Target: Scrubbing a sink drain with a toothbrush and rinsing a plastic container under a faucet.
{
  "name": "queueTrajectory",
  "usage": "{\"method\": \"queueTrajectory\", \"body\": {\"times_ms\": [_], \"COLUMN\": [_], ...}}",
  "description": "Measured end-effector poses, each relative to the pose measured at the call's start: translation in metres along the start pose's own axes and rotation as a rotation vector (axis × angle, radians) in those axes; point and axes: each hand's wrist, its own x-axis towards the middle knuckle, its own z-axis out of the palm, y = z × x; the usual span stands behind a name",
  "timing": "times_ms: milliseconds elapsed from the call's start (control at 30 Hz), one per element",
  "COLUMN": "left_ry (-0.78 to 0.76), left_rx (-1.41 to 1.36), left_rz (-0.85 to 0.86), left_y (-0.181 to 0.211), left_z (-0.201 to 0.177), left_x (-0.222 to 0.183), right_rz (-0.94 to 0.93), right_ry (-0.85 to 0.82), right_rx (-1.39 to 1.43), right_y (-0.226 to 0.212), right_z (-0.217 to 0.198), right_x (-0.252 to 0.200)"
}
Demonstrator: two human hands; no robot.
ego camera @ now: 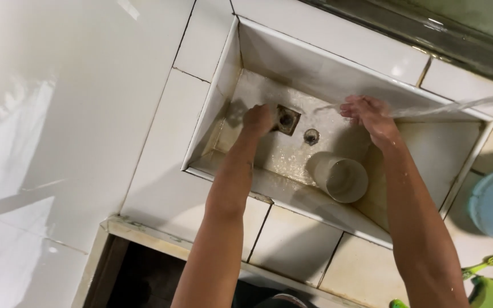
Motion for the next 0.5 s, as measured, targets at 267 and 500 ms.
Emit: {"method": "queueTrajectory", "body": {"times_ms": [267,500], "left_ry": [-0.282,-0.262], "left_rx": [0.324,0.457], "left_rz": [0.255,0.354], "left_y": [-0.04,-0.022], "left_z": [0.081,0.078], "left_x": [0.047,0.056], "right_rz": [0.061,0.106], "right_ry": [-0.232,-0.214], "right_rx": [0.053,0.188], "right_y": [0.01,0.027], "right_z": [0.005,0.003], "right_x": [0.012,0.029]}}
